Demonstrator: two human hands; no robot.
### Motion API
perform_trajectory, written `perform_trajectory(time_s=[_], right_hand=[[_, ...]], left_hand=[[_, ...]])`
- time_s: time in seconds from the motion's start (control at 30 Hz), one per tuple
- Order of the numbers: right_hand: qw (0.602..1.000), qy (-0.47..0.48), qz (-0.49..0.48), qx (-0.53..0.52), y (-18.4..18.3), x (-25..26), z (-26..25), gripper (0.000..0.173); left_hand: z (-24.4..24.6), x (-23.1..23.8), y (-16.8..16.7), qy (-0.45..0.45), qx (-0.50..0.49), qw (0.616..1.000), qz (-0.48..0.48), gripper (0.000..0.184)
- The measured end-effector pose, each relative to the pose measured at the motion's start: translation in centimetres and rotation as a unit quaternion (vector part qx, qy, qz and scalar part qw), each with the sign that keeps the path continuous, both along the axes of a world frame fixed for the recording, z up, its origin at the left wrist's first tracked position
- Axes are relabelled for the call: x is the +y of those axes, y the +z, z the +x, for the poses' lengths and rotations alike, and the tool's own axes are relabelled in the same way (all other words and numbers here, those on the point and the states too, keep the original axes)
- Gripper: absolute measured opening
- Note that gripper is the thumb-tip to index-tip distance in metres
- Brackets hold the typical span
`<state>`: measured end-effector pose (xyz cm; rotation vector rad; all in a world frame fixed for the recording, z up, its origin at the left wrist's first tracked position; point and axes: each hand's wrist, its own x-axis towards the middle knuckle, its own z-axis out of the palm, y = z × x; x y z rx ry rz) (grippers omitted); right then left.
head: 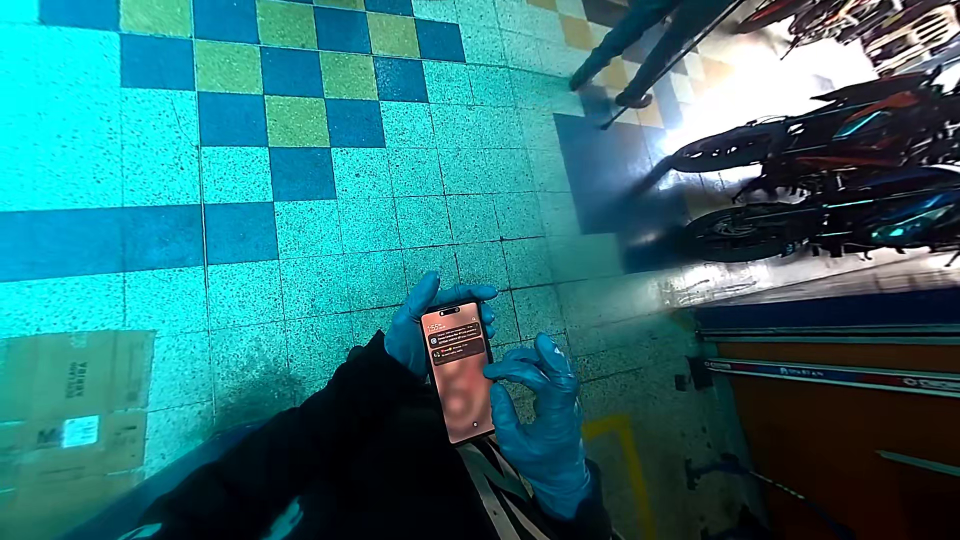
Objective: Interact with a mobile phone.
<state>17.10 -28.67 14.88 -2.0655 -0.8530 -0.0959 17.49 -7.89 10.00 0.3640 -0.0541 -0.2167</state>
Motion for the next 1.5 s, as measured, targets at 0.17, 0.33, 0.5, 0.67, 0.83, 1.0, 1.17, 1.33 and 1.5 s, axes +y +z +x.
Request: perform_trajectory(time_s=[0.17,0.33,0.5,0.67,0.83,1.0,1.17,1.33,1.5], right_hand=[[1.0,0.007,-0.016,0.005,-0.4,-0.4,-0.6,0.074],[0.998,0.0,-0.049,-0.03,-0.8,-0.7,-1.1,0.061],[0.997,-0.022,-0.072,-0.036,-0.2,0.5,-0.9,0.074],[0.999,-0.022,-0.026,-0.02,0.2,0.3,-1.0,0.084],[0.999,-0.018,-0.024,-0.016,0.0,-0.1,-1.3,0.086],[1.0,-0.013,-0.005,-0.001,-0.1,-0.3,-1.5,0.083],[0.998,-0.015,-0.05,-0.019,-0.6,-0.5,-1.8,0.076],[0.998,-0.024,-0.05,-0.01,-0.3,-0.1,-1.5,0.083],[0.999,-0.017,-0.026,-0.03,-0.3,-0.7,-1.7,0.081]], left_hand=[[-0.2,0.0,0.2,0.005,0.009,1.0,-0.002,0.084],[-0.4,-0.1,0.3,0.005,0.003,1.0,0.012,0.083],[-0.5,-0.5,0.3,-0.003,0.007,1.0,0.007,0.081],[-0.7,-0.5,-0.1,-0.017,-0.006,1.0,-0.001,0.083],[-1.0,-0.5,0.4,-0.008,0.015,1.0,0.007,0.081],[-1.2,-0.5,0.5,-0.009,0.024,1.0,0.009,0.082],[-1.2,-0.7,0.4,-0.009,0.011,1.0,0.015,0.08],[-1.3,-1.1,-0.6,-0.016,-0.013,1.0,-0.011,0.079],[-1.6,-0.9,0.9,-0.004,0.031,0.999,0.021,0.082]])
